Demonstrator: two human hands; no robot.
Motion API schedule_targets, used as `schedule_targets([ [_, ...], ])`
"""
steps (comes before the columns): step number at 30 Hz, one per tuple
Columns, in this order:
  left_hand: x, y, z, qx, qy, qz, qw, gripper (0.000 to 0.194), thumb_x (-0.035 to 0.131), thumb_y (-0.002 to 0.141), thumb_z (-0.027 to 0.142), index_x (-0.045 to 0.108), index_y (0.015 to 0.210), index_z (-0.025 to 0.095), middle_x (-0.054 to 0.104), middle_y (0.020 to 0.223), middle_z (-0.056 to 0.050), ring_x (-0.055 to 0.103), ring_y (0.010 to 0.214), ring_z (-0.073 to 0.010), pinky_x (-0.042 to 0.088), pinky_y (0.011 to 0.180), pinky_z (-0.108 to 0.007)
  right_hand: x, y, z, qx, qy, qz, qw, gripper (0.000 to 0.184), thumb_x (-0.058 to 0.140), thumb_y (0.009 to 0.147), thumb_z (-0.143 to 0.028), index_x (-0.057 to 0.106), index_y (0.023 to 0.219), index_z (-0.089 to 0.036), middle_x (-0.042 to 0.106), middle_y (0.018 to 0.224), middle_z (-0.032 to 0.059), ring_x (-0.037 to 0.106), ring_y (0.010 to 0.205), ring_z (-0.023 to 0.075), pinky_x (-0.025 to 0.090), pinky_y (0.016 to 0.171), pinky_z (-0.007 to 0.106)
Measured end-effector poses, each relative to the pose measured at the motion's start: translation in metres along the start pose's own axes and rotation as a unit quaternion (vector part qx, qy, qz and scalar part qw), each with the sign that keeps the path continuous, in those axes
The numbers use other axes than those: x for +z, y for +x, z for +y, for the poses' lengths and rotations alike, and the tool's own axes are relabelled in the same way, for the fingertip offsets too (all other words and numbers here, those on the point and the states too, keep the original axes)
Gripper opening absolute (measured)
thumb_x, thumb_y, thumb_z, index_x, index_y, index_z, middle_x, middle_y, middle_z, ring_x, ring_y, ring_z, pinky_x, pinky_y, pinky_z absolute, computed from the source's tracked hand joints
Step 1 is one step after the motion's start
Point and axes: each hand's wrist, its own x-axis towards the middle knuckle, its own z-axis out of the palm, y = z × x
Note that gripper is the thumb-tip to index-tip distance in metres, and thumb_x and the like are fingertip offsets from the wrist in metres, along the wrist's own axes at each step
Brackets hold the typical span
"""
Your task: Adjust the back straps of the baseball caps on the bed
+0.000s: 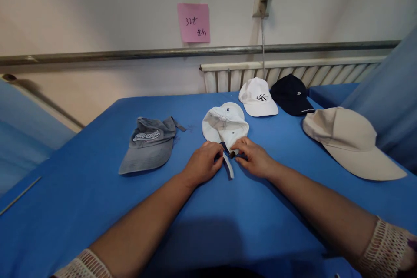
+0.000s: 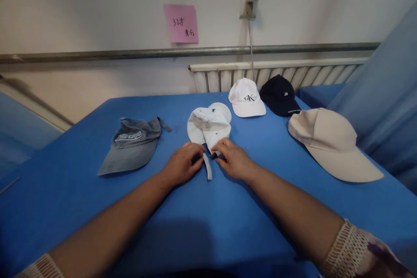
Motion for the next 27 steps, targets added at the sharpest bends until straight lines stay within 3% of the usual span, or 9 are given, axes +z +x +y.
schedule_targets([
  [6,-0.007,-0.004,0.004,-0.016,-0.045,0.045,0.998,0.012,0.055,0.073,0.013,0.055,0.083,0.02,0.069,0.095,-0.004,0.061,0.089,-0.0192,0.047,0.079,-0.031,0.001,0.002,-0.01,0.027,-0.105,-0.003,0.994,0.026,0.063,0.082,-0.018,0.057,0.106,-0.024,0.055,0.106,0.005,0.057,0.088,0.0181,0.042,0.071,0.029],
  [10,-0.005,-0.002,0.006,-0.049,-0.048,0.047,0.997,0.005,0.054,0.075,0.017,0.051,0.072,0.02,0.063,0.077,-0.002,0.057,0.073,-0.0163,0.044,0.068,-0.029,0.001,0.001,-0.017,0.016,-0.128,-0.021,0.991,0.019,0.058,0.086,-0.017,0.056,0.104,-0.022,0.057,0.105,0.0056,0.056,0.088,0.0179,0.039,0.07,0.028],
  [16,-0.001,-0.001,0.004,-0.042,-0.118,-0.01,0.992,0.006,0.057,0.079,0.022,0.056,0.083,0.018,0.059,0.076,0.0,0.053,0.069,-0.0133,0.042,0.065,-0.025,-0.002,0.0,-0.017,0.009,-0.1,-0.023,0.995,0.013,0.054,0.087,-0.013,0.054,0.098,-0.019,0.058,0.1,0.0052,0.055,0.085,0.0152,0.037,0.069,0.025],
  [21,-0.003,-0.001,0.001,-0.086,-0.183,-0.018,0.979,0.029,0.062,0.083,0.035,0.06,0.106,0.018,0.061,0.079,0.001,0.052,0.061,-0.0107,0.041,0.059,-0.023,0.0,0.0,-0.012,-0.004,-0.073,-0.026,0.997,0.012,0.061,0.084,-0.016,0.055,0.094,-0.02,0.061,0.09,0.0028,0.056,0.079,0.0152,0.038,0.069,0.025],
  [27,-0.003,-0.004,0.006,-0.052,-0.179,-0.097,0.978,0.019,0.065,0.082,0.033,0.067,0.093,0.018,0.063,0.079,-0.001,0.057,0.068,-0.0123,0.043,0.064,-0.023,0.002,0.0,-0.009,0.005,-0.043,-0.016,0.999,0.013,0.055,0.083,-0.009,0.057,0.089,-0.02,0.062,0.085,0.0023,0.057,0.076,0.015,0.039,0.068,0.026],
])
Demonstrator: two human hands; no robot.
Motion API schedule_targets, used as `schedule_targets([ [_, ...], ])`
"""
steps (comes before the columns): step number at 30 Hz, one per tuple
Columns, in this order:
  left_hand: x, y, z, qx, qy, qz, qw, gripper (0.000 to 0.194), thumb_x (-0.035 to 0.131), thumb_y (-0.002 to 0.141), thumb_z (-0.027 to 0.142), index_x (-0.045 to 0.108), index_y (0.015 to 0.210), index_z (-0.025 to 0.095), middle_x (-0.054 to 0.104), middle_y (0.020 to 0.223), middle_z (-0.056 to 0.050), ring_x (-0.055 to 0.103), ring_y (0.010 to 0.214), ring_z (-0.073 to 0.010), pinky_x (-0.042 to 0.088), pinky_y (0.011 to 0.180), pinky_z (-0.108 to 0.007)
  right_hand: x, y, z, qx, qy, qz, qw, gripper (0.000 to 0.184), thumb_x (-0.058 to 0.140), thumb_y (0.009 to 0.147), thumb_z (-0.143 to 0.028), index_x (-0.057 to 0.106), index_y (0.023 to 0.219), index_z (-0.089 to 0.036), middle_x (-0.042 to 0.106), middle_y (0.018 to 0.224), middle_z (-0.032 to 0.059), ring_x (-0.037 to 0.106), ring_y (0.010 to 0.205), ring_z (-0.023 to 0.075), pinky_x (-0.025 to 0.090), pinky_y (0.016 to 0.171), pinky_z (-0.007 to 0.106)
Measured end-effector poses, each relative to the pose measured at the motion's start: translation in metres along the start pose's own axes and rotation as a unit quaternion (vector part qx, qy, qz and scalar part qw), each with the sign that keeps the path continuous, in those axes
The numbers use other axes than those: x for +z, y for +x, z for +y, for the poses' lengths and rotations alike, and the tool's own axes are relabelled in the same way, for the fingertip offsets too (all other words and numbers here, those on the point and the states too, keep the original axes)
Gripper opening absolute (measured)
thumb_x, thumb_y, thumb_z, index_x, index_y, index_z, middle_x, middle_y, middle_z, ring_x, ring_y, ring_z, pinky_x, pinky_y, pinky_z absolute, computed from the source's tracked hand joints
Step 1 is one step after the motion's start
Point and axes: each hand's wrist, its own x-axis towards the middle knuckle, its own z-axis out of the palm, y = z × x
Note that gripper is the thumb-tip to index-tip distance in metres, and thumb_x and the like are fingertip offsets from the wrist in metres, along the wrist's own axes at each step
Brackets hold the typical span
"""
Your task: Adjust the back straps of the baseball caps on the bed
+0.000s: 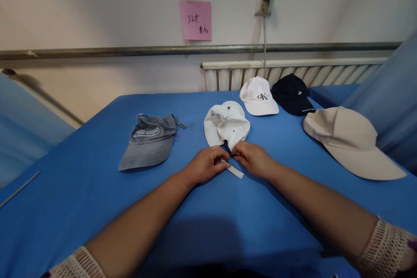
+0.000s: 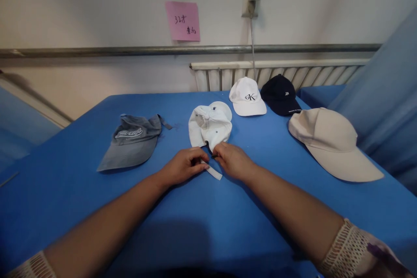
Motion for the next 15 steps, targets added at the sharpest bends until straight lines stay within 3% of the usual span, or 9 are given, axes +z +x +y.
schedule_targets([
  [6,0.004,-0.004,0.007,0.046,0.031,-0.045,0.997,0.024,0.065,0.082,0.029,0.066,0.105,0.02,0.068,0.089,-0.002,0.06,0.077,-0.014,0.044,0.071,-0.024,-0.005,-0.001,0.005,0.009,0.088,0.062,0.994,0.01,0.055,0.084,-0.014,0.06,0.089,-0.021,0.063,0.084,0.0015,0.058,0.075,0.0151,0.044,0.069,0.028],
  [9,0.004,-0.002,0.005,0.046,0.003,0.001,0.999,0.016,0.059,0.086,0.03,0.067,0.092,0.018,0.066,0.085,-0.002,0.059,0.077,-0.0136,0.044,0.071,-0.023,-0.009,-0.004,0.006,0.024,0.153,0.1,0.983,0.01,0.058,0.085,-0.021,0.063,0.093,-0.022,0.065,0.082,0.0009,0.059,0.073,0.0152,0.046,0.068,0.028],
  [15,0.006,0.003,0.0,-0.069,-0.156,0.115,0.979,0.024,0.057,0.087,0.04,0.063,0.089,0.016,0.058,0.069,0.002,0.05,0.057,-0.0093,0.04,0.056,-0.021,-0.009,-0.006,0.004,0.093,0.278,0.134,0.947,0.011,0.06,0.084,-0.029,0.064,0.091,-0.022,0.065,0.081,0.0005,0.059,0.07,0.0145,0.046,0.066,0.028],
])
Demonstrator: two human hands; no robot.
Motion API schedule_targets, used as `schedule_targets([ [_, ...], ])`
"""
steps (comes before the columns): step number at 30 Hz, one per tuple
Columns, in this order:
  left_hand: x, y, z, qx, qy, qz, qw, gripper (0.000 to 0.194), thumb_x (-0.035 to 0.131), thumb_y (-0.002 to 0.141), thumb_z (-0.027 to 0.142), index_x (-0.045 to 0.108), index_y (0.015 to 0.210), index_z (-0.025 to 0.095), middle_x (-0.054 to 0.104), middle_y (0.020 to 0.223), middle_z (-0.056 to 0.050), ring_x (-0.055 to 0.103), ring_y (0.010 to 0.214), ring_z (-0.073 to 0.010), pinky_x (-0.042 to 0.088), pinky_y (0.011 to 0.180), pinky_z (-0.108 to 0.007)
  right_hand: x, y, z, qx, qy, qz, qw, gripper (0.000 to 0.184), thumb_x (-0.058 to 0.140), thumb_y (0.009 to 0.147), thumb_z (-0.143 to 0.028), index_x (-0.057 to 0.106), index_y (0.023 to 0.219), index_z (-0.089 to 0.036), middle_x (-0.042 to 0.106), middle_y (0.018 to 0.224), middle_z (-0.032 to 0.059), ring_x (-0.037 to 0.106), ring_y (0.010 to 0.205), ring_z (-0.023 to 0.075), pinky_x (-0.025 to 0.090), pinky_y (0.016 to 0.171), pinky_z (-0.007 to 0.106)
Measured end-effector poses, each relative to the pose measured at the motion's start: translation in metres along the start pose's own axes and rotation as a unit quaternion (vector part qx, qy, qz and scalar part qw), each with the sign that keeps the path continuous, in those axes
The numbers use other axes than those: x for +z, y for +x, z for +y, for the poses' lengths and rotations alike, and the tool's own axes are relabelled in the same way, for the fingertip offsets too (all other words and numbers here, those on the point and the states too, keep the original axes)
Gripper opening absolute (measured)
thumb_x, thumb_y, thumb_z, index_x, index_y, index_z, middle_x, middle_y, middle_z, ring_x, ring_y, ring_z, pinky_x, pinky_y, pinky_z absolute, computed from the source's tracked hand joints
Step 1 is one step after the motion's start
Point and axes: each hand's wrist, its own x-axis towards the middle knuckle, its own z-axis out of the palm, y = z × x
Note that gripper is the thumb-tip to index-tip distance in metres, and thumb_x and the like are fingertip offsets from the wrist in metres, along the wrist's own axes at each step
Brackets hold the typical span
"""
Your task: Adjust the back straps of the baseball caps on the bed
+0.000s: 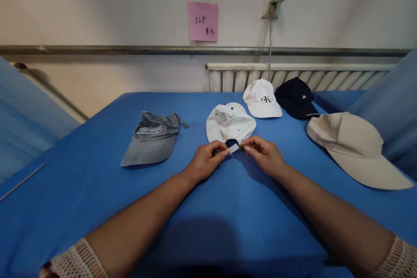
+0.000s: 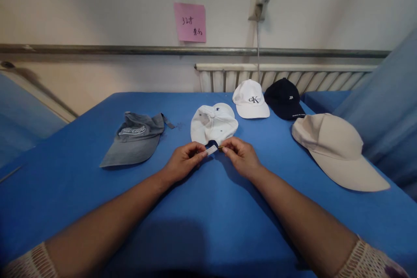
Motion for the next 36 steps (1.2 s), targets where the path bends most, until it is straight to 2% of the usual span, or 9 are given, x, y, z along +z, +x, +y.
schedule_targets([
  [4,0.0014,0.0003,0.0021,0.004,-0.007,0.0,1.0,0.023,0.06,0.085,0.037,0.066,0.087,0.016,0.061,0.073,0.001,0.051,0.062,-0.0099,0.041,0.059,-0.021,0.0032,0.0015,0.0024,0.033,0.068,0.005,0.997,0.013,0.062,0.082,-0.032,0.064,0.088,-0.022,0.066,0.078,0.0,0.06,0.068,0.0141,0.048,0.066,0.028],
  [9,0.0033,0.0002,0.0033,0.01,0.001,0.004,1.0,0.022,0.059,0.084,0.036,0.068,0.086,0.016,0.065,0.077,0.0,0.055,0.069,-0.0117,0.042,0.064,-0.022,0.0047,0.0021,0.0006,0.037,0.102,-0.003,0.994,0.014,0.066,0.079,-0.034,0.065,0.085,-0.021,0.065,0.074,-0.0007,0.058,0.065,0.0129,0.048,0.063,0.027],
  [24,0.0019,0.0002,0.0015,0.011,0.019,0.016,1.0,0.024,0.058,0.085,0.038,0.067,0.087,0.016,0.064,0.076,-0.001,0.054,0.068,-0.0124,0.042,0.063,-0.024,0.0066,-0.0027,-0.004,0.008,0.07,0.021,0.997,0.016,0.064,0.082,-0.036,0.064,0.086,-0.021,0.064,0.077,0.0013,0.058,0.069,0.0142,0.05,0.066,0.028],
  [30,0.002,-0.0002,-0.0024,0.027,0.023,0.01,0.999,0.024,0.058,0.086,0.037,0.068,0.09,0.016,0.064,0.077,-0.001,0.054,0.068,-0.0119,0.042,0.064,-0.023,0.0087,-0.0013,-0.0016,-0.024,0.096,0.032,0.995,0.01,0.065,0.082,-0.031,0.064,0.084,-0.021,0.057,0.09,0.0021,0.06,0.07,0.0124,0.052,0.067,0.028],
  [36,0.0025,-0.0014,-0.0002,0.042,0.028,-0.002,0.999,0.022,0.057,0.087,0.035,0.068,0.089,0.016,0.064,0.077,0.0,0.054,0.07,-0.0117,0.042,0.066,-0.023,0.0101,-0.0009,-0.0046,-0.033,0.11,0.023,0.993,0.011,0.066,0.081,-0.032,0.065,0.082,-0.021,0.056,0.089,0.002,0.059,0.069,0.0122,0.052,0.066,0.029],
])
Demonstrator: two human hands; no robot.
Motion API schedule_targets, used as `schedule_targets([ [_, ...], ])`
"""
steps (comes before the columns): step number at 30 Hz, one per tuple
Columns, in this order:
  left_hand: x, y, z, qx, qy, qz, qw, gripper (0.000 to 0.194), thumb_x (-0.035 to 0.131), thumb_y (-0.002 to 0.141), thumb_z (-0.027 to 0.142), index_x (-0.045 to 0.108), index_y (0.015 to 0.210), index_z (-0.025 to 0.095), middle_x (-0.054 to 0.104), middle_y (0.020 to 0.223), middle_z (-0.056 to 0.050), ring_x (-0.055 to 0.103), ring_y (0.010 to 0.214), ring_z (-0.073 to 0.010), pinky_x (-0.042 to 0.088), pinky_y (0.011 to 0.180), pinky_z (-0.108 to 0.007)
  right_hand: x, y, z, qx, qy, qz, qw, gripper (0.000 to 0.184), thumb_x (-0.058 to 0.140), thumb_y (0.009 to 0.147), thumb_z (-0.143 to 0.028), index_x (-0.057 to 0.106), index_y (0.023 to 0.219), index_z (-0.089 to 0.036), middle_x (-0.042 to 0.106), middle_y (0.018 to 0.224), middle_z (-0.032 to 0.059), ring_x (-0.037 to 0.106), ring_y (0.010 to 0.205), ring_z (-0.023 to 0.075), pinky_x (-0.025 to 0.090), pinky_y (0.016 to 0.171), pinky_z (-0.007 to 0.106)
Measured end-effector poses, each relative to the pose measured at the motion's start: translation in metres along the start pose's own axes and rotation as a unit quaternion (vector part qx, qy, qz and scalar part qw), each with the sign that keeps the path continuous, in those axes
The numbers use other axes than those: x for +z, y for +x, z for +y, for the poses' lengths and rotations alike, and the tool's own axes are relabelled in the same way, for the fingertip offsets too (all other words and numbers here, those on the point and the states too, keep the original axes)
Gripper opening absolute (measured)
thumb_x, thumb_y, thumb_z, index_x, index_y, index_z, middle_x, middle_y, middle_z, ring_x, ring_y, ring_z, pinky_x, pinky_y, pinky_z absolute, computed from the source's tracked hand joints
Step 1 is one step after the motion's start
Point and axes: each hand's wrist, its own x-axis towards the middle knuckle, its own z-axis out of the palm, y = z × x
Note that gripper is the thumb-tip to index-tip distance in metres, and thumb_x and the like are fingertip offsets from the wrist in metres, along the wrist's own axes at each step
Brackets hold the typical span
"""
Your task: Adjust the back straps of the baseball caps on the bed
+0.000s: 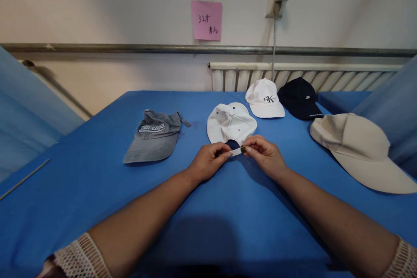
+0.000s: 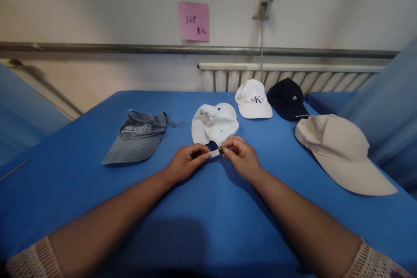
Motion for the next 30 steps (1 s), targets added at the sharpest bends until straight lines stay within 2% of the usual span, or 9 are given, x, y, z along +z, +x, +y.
schedule_targets([
  [6,0.0004,0.0003,-0.0002,0.0,0.018,0.007,1.0,0.022,0.058,0.086,0.035,0.068,0.088,0.016,0.065,0.077,0.0,0.055,0.069,-0.0121,0.043,0.065,-0.023,-0.0002,-0.0009,-0.0005,0.015,-0.011,-0.022,1.0,0.016,0.065,0.082,-0.037,0.064,0.085,-0.021,0.06,0.086,0.0024,0.06,0.071,0.0137,0.052,0.067,0.029],
  [18,0.0022,0.0002,0.0009,0.006,0.046,0.025,0.999,0.022,0.058,0.087,0.035,0.069,0.088,0.016,0.067,0.075,0.0,0.055,0.066,-0.0111,0.042,0.062,-0.022,0.0005,-0.0022,0.003,0.06,0.013,-0.02,0.998,0.018,0.067,0.08,-0.037,0.064,0.087,-0.021,0.066,0.078,0.0002,0.064,0.07,0.0138,0.052,0.068,0.029],
  [28,0.0028,0.0007,0.0022,-0.009,0.03,0.018,0.999,0.024,0.06,0.085,0.037,0.069,0.092,0.016,0.067,0.075,0.0,0.053,0.062,-0.0106,0.041,0.058,-0.021,0.0003,-0.0027,0.0044,0.06,-0.002,-0.034,0.998,0.021,0.065,0.081,-0.041,0.063,0.089,-0.021,0.066,0.077,0.0012,0.064,0.071,0.0156,0.053,0.068,0.031],
  [30,0.0029,0.0007,0.0014,-0.009,0.025,0.014,1.0,0.025,0.06,0.085,0.038,0.069,0.091,0.016,0.066,0.074,0.0,0.053,0.062,-0.0104,0.041,0.058,-0.021,0.0003,-0.0038,0.0041,0.046,-0.017,-0.044,0.998,0.02,0.066,0.081,-0.038,0.062,0.093,-0.022,0.066,0.082,0.0022,0.064,0.074,0.0162,0.054,0.07,0.031],
])
